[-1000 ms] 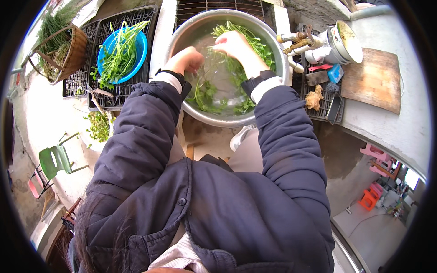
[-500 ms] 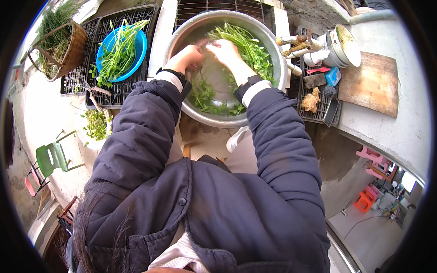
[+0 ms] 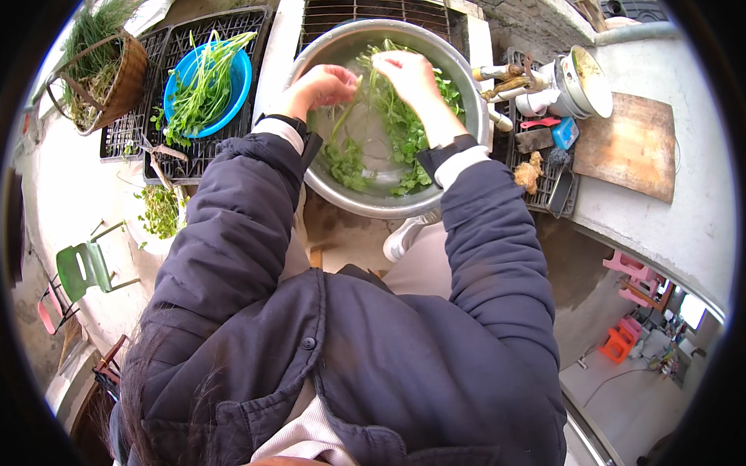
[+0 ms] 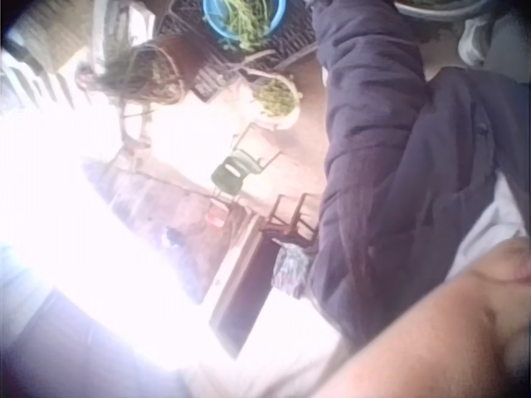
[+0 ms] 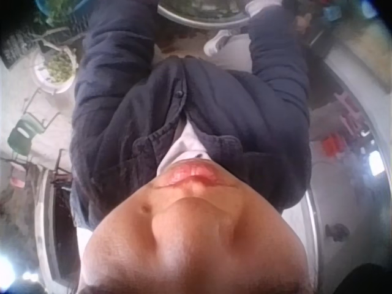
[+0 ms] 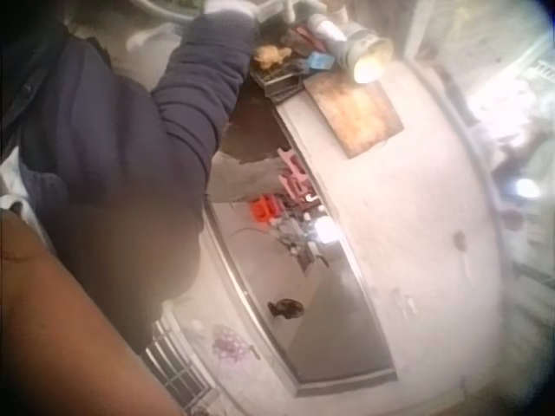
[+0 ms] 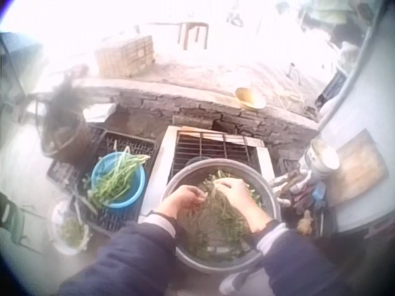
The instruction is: The person washes leafy green vegetables in a metal basin filled with water, repeatedly submerging and agitating the greens with both hands. Cleaned greens are transferred to a blue bowl on the left.
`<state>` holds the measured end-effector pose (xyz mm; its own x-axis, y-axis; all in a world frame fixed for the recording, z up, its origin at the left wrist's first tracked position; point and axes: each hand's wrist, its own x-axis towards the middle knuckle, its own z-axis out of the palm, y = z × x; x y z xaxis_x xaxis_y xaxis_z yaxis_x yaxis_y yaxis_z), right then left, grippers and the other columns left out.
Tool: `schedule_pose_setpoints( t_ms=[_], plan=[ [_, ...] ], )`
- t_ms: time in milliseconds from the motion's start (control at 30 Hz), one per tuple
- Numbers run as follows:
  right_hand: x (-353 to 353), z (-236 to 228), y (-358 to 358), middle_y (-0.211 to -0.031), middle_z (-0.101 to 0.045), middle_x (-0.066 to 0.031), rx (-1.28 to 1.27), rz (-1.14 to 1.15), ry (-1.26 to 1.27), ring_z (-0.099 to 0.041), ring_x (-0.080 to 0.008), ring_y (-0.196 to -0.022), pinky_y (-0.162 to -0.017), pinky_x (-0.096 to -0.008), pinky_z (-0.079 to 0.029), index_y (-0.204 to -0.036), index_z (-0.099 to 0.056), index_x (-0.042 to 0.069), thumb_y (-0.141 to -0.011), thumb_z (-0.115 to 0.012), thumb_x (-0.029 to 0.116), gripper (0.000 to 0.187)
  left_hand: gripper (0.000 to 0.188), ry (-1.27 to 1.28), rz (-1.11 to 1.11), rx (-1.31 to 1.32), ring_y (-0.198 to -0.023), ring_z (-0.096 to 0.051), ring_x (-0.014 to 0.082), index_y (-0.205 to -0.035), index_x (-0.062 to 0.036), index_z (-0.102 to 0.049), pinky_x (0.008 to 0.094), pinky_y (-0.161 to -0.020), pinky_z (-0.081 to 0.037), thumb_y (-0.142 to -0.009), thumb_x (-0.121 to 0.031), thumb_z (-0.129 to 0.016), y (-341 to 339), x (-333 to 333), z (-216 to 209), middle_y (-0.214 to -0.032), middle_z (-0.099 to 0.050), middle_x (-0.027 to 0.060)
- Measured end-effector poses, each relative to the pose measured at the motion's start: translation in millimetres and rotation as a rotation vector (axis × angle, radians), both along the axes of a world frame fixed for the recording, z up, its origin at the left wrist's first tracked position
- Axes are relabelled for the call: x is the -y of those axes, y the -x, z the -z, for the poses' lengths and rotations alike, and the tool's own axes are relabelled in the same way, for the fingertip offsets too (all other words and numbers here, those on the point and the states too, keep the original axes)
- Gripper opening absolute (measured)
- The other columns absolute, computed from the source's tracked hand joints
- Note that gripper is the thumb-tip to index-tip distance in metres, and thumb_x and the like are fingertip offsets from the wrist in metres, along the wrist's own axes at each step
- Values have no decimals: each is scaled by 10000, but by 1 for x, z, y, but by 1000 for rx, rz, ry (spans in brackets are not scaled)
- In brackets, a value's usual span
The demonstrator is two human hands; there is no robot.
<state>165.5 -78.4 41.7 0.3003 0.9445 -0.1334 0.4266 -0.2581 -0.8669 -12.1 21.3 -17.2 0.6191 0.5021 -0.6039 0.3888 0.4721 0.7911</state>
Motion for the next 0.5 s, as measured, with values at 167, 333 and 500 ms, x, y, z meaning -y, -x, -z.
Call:
schedule_pose_setpoints(
  t_ms=[167,333,500],
  plan=[
    [-5,-19,-6,-917,-643,-27,-504,142,-64,-611,-99,-739,-703,-282,-546,-1095,-642,31,-939,-622,207,236,183,237,-99,250,-812,-628,107,-951,-91,-655,245,-752,-522,-793,-19,-713,2,-12,-15,-908,-664,10],
    [0,35,16,-876,-648,-6,-680,105,180,-580,-85,-738,-633,-211,-476,-1065,-651,38,-901,-674,178,217,255,289,-60,306,-833,-623,139,-1003,-47,-629,270,-749,-534,-768,-26,-725,0,-2,-11,-915,-648,45],
    [7,82,26,-859,-657,-69,-534,238,350,-621,-126,-696,-590,-236,-485,-940,-646,5,-892,-671,125,132,295,-336,206,-146,-719,-661,204,-968,28,-651,329,-635,-549,-714,-94,-738,-11,10,10,-864,-680,112]
  ],
)
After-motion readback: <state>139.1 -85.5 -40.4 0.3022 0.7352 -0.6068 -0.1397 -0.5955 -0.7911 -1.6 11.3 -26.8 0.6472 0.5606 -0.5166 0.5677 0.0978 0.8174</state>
